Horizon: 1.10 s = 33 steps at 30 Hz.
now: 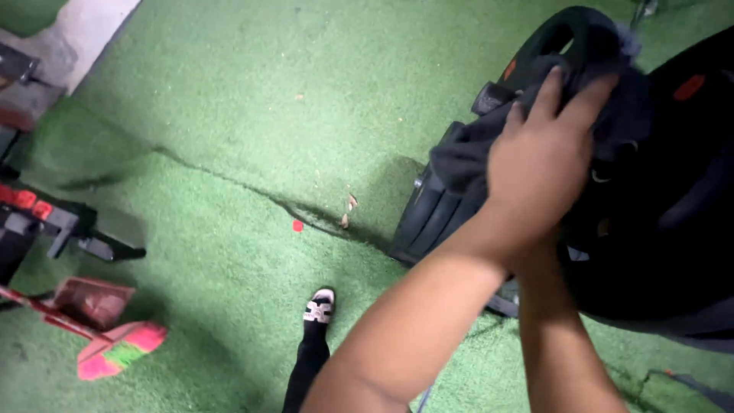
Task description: Wiping down and cleaning weight plates on a rack in a gym setting.
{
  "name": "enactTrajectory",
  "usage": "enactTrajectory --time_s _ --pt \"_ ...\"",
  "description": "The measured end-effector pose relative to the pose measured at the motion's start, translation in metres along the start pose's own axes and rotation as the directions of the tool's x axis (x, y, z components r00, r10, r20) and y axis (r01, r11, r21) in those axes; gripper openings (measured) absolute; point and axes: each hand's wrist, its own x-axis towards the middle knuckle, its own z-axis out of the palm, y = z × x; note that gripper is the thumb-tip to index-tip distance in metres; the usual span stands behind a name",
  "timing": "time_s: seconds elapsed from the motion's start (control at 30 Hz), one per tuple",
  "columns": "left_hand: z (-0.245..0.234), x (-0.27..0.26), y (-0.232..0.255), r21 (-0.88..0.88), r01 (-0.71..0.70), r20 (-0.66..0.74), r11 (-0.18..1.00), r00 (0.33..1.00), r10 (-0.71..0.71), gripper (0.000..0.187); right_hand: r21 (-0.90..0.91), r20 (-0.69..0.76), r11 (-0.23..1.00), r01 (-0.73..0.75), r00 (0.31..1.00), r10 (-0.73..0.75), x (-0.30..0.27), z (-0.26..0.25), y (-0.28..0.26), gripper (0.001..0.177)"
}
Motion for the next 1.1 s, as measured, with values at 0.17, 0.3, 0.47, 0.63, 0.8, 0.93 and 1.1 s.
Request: enactTrajectory --time_s 0.17,0.3,0.47,0.63,0.8,0.93,1.1 --pt "0.025 0.042 -0.019 -0.129 0.292 0.1 0.948 0.955 -0.281 0.057 0.654 -0.03 0.749 0.105 0.993 -0.113 0.019 0.009 0.03 0.08" --pt "0.027 0.022 -0.055 -0.321 0.289 0.135 0.902 0.957 -0.258 0.05 0.878 -0.048 0.464 0.115 0.987 -0.154 0.011 0.007 0.038 0.095" --pt "0.017 -0.051 -0.098 -0.497 0.309 0.16 0.811 0.951 -0.264 0.046 0.672 -0.112 0.711 0.206 0.978 -0.178 -0.007 -0.018 0.022 0.076" --pt "0.009 -0.126 -0.119 -0.519 0.384 0.19 0.764 0.923 -0.336 0.042 0.826 -0.019 0.557 -0.085 0.984 0.179 0.02 -0.006 0.075 0.071" --pt "0.012 -0.137 -0.117 -0.591 0.434 0.208 0.681 0.897 -0.391 0.044 0.658 -0.326 0.752 0.033 0.913 0.245 0.017 -0.023 0.001 0.063" --pt "0.036 -0.128 -0.114 -0.532 0.303 0.106 0.79 0.95 -0.293 0.011 0.429 -0.202 0.853 -0.298 0.888 0.413 0.028 -0.022 0.007 0.067" --pt "0.05 -0.113 -0.117 -0.563 0.182 0.081 0.806 0.983 -0.166 0.021 0.803 0.115 0.565 -0.188 0.98 0.163 0.035 -0.018 0.028 0.062"
